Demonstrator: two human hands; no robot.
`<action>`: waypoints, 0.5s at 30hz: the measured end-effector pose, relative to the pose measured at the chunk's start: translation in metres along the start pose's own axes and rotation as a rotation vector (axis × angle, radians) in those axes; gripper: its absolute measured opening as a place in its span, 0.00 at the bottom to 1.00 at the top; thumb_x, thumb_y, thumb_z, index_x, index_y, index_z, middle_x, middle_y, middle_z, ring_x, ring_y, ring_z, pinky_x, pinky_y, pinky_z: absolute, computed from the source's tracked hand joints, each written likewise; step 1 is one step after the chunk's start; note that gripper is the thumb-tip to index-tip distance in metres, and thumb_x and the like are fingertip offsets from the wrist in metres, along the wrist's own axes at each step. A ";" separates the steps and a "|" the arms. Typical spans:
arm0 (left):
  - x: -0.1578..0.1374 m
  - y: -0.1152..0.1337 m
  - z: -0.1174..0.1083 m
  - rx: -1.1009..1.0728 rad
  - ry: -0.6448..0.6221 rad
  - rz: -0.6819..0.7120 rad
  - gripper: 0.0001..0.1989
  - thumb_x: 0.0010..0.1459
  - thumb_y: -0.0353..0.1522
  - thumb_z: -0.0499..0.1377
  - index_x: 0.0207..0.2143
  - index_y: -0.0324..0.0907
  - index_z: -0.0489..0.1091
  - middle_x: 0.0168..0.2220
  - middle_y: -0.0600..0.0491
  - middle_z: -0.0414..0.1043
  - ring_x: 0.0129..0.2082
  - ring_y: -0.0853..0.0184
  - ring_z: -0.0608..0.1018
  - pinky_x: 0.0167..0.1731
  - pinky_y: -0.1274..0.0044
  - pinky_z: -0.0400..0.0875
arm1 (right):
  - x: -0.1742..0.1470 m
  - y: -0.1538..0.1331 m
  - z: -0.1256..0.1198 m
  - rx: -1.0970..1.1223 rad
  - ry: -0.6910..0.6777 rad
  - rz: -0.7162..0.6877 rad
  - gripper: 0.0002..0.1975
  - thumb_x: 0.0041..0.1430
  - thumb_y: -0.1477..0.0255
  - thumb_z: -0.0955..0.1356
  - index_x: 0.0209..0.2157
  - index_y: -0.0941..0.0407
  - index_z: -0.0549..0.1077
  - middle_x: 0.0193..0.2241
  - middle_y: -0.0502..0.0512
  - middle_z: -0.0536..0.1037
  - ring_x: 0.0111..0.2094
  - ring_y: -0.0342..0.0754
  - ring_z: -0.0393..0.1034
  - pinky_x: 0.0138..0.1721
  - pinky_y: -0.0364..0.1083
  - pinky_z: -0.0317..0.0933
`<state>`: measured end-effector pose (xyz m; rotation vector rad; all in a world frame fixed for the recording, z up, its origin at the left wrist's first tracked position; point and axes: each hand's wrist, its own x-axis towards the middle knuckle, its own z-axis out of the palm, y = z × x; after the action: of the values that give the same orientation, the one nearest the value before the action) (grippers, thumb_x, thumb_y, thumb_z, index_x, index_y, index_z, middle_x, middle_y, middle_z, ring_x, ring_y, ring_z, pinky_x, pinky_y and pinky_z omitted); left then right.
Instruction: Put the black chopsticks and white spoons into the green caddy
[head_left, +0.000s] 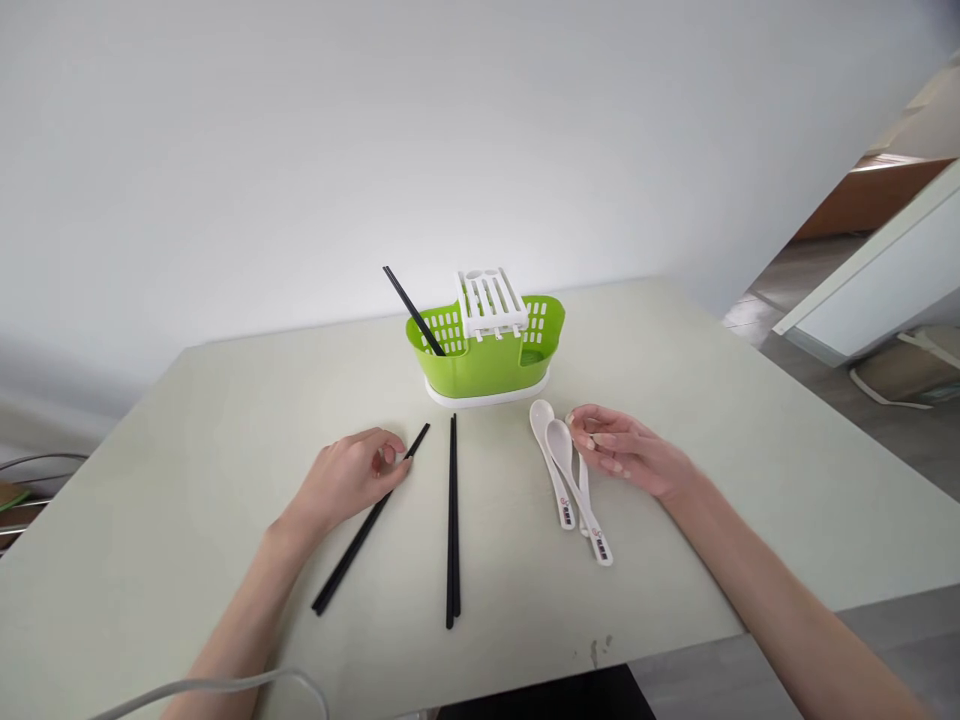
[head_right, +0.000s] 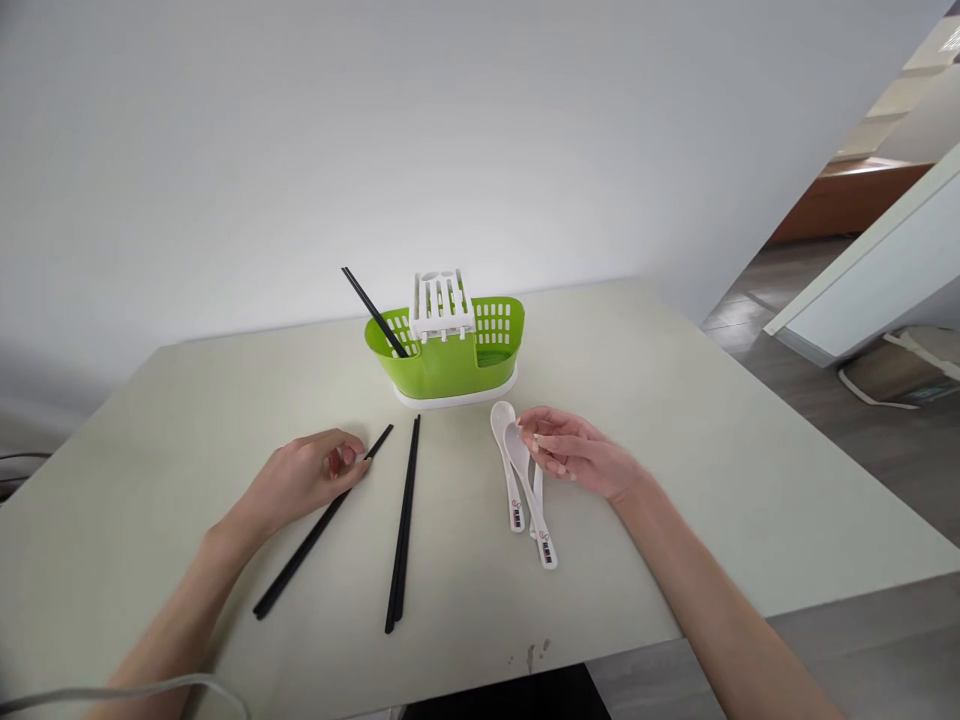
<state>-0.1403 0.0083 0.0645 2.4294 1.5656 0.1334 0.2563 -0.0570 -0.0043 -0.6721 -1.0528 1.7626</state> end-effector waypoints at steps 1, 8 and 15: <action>0.000 -0.003 -0.002 0.012 0.002 -0.006 0.13 0.63 0.44 0.55 0.38 0.47 0.73 0.33 0.55 0.78 0.28 0.65 0.77 0.33 0.74 0.68 | 0.000 0.000 0.000 -0.003 0.005 0.001 0.15 0.59 0.66 0.76 0.48 0.53 0.80 0.32 0.49 0.69 0.22 0.36 0.55 0.20 0.40 0.47; 0.000 -0.018 -0.003 0.044 0.071 0.001 0.19 0.67 0.47 0.50 0.43 0.45 0.74 0.41 0.49 0.79 0.35 0.61 0.79 0.36 0.72 0.70 | -0.001 -0.001 0.000 -0.020 0.023 0.007 0.15 0.59 0.65 0.76 0.47 0.53 0.80 0.33 0.49 0.69 0.21 0.36 0.54 0.20 0.40 0.46; 0.000 -0.018 0.001 0.042 0.118 0.052 0.16 0.68 0.42 0.50 0.43 0.45 0.74 0.43 0.46 0.77 0.37 0.58 0.78 0.38 0.70 0.72 | -0.002 0.000 0.000 -0.037 0.042 0.017 0.16 0.58 0.65 0.76 0.47 0.53 0.79 0.33 0.50 0.70 0.21 0.37 0.53 0.21 0.42 0.46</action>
<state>-0.1557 0.0146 0.0588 2.5380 1.5695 0.2603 0.2570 -0.0585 -0.0039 -0.7398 -1.0565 1.7396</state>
